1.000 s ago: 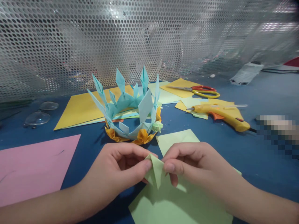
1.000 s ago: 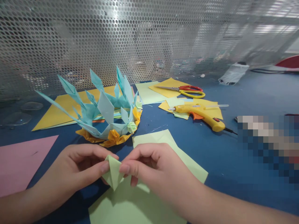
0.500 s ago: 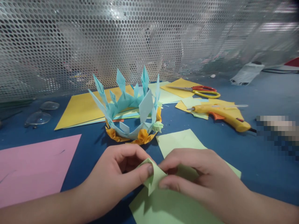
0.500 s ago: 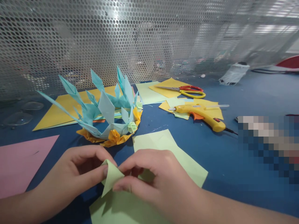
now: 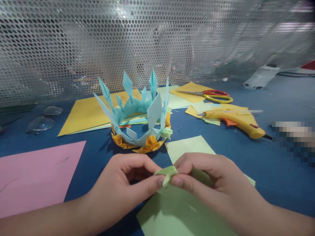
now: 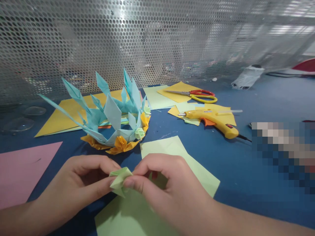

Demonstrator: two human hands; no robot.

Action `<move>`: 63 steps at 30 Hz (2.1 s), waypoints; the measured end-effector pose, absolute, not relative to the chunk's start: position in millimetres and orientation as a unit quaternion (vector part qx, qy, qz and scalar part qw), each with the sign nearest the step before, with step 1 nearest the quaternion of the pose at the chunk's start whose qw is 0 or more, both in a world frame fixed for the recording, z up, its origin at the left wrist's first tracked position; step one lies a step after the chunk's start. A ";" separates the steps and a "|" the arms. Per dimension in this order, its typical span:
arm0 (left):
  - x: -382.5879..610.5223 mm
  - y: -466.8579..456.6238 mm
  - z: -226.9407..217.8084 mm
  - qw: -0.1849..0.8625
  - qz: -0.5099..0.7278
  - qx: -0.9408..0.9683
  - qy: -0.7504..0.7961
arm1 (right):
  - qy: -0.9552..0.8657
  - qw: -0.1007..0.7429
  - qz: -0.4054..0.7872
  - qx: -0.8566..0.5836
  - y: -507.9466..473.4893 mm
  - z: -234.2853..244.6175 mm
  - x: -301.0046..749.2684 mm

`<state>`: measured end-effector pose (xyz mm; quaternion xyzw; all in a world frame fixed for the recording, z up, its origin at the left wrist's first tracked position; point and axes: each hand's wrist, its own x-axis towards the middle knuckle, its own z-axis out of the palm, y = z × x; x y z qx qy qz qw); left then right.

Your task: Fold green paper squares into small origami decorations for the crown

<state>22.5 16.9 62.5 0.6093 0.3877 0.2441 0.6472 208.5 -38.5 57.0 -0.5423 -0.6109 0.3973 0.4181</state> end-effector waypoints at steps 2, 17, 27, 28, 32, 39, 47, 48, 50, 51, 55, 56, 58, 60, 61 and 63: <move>24.2 17.2 64.7 0.637 0.250 0.617 0.390 | -0.600 0.417 0.401 -0.552 -38.6 58.2 209.3; 21.7 18.3 60.5 0.607 0.223 0.669 0.367 | -0.663 0.426 0.328 -0.521 -41.6 57.2 209.0; 20.7 14.9 59.9 0.566 0.175 0.722 0.358 | -0.700 0.398 0.311 -0.505 -44.5 58.1 206.5; 20.9 14.8 60.3 0.561 0.175 0.727 0.354 | -0.701 0.399 0.309 -0.504 -44.4 57.6 206.5; 23.3 15.8 62.3 0.556 0.181 0.734 0.347 | -0.701 0.411 0.303 -0.497 -44.1 54.1 207.7; 25.7 17.6 66.9 0.538 0.165 0.760 0.326 | -0.703 0.426 0.307 -0.480 -44.1 50.3 210.7; 23.5 18.0 65.7 0.532 0.162 0.756 0.346 | -0.690 0.440 0.321 -0.478 -42.0 53.3 212.2; 23.4 18.1 66.1 0.528 0.152 0.761 0.344 | -0.693 0.437 0.316 -0.479 -41.8 53.2 212.0; 23.4 18.2 67.2 0.522 0.134 0.769 0.344 | -0.700 0.427 0.307 -0.484 -41.6 52.8 211.2; 23.7 18.2 67.7 0.518 0.128 0.774 0.341 | -0.703 0.420 0.302 -0.487 -41.7 52.7 210.7; 26.1 17.1 68.3 0.479 0.108 0.807 0.329 | -0.720 0.413 0.279 -0.482 -43.1 53.9 209.4; 26.5 16.5 68.1 0.472 0.104 0.814 0.322 | -0.728 0.412 0.278 -0.472 -43.7 54.4 209.4; 26.5 15.4 67.6 0.471 0.102 0.821 0.307 | -0.738 0.410 0.287 -0.452 -44.5 55.1 209.8; 25.0 14.7 67.0 0.475 0.114 0.820 0.299 | -0.728 0.413 0.313 -0.449 -44.8 55.0 210.1; 23.9 14.6 66.5 0.482 0.125 0.814 0.300 | -0.714 0.419 0.328 -0.454 -44.6 54.7 210.0; 21.7 14.6 65.3 0.515 0.150 0.782 0.319 | -0.685 0.420 0.355 -0.478 -43.9 53.9 209.4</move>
